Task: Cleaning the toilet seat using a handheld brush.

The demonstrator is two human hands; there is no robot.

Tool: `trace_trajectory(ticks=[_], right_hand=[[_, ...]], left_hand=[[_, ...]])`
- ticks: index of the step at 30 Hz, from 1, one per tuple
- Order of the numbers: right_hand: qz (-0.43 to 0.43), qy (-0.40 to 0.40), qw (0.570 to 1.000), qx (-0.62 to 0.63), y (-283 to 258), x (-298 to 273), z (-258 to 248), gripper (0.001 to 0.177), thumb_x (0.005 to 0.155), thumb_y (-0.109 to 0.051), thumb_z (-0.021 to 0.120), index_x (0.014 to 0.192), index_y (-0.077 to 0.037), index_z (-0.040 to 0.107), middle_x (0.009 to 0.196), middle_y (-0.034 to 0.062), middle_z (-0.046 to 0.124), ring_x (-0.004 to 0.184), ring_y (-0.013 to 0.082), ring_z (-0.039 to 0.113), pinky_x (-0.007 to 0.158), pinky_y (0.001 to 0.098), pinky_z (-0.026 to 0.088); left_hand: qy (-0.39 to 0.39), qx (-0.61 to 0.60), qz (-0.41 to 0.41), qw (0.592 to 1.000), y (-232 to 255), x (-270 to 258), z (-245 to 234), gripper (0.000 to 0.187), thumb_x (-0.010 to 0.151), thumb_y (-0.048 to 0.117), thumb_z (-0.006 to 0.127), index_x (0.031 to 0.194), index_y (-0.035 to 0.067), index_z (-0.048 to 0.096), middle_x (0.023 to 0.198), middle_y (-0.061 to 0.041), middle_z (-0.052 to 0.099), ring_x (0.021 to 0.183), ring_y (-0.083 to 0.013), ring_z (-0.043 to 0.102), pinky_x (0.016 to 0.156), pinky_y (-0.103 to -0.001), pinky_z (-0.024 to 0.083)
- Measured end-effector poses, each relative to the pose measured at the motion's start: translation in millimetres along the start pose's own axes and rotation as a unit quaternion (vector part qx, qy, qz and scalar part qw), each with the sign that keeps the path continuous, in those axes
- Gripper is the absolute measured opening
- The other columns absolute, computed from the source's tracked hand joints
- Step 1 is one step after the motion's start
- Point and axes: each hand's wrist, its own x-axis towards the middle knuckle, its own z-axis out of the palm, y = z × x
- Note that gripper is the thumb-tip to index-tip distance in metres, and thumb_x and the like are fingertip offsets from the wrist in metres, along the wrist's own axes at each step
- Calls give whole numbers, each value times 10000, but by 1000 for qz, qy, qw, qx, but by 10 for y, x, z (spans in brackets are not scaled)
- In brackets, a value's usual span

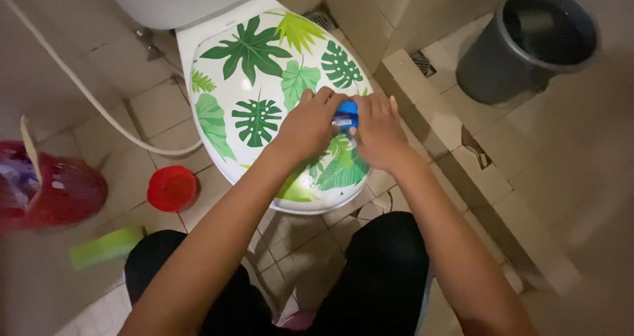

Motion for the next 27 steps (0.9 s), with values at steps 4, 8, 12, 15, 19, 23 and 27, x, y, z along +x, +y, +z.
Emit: trace_trajectory(ticks=[4, 8, 12, 15, 19, 23, 27], right_hand=[[-19, 5, 1000, 8, -114, -233, 25, 620, 889, -111, 693, 1412, 14, 383, 1368, 260, 486, 1361, 440, 398, 1164, 646, 192], [-18, 4, 999, 33, -126, -245, 18, 613, 900, -103, 690, 1416, 13, 381, 1374, 250, 488, 1363, 435, 397, 1181, 636, 193], [-10, -1, 1000, 26, -65, 16, -7, 608, 890, -100, 699, 1408, -15, 393, 1370, 235, 490, 1362, 429, 401, 1175, 649, 184], [14, -11, 1000, 1, -70, 113, -4, 666, 826, -101, 719, 1400, -34, 389, 1349, 225, 487, 1353, 417, 405, 1166, 660, 175], [5, 3, 1000, 2, -227, -100, 16, 661, 837, -119, 729, 1398, -23, 393, 1338, 229, 495, 1336, 422, 420, 1145, 665, 207], [-24, 8, 999, 24, -386, -275, 55, 648, 857, -115, 724, 1406, 2, 402, 1359, 228, 504, 1340, 429, 428, 1144, 627, 254], [-39, 9, 999, 8, -318, -139, 132, 672, 842, -112, 729, 1413, 18, 400, 1362, 248, 505, 1346, 447, 422, 1143, 604, 269]], left_hand=[[-2, 1, 8, 1000, 116, -238, 11, 643, 782, 116, 800, 1372, 125, 546, 1277, -116, 574, 1121, -395, 552, 909, -456, 524], [-17, -14, -31, 999, 201, -247, -28, 637, 779, 100, 790, 1365, 136, 543, 1281, -115, 570, 1109, -407, 536, 870, -454, 519], [-6, -14, -26, 1000, 69, -57, -52, 633, 784, 98, 792, 1367, 138, 548, 1273, -123, 565, 1119, -392, 549, 927, -460, 512], [-1, -15, -37, 999, 43, 10, -64, 607, 793, 107, 792, 1353, 152, 560, 1264, -103, 577, 1112, -389, 552, 927, -463, 515], [-5, -11, -31, 999, 90, -220, -81, 613, 797, 106, 786, 1363, 140, 556, 1278, -122, 569, 1130, -401, 548, 904, -465, 521], [-6, -4, -23, 1000, 153, -487, -139, 625, 801, 104, 783, 1382, 136, 553, 1266, -135, 569, 1115, -406, 550, 904, -470, 520], [7, -17, -26, 999, 60, -426, -125, 605, 810, 100, 773, 1374, 133, 554, 1264, -134, 572, 1100, -404, 551, 892, -466, 518]])
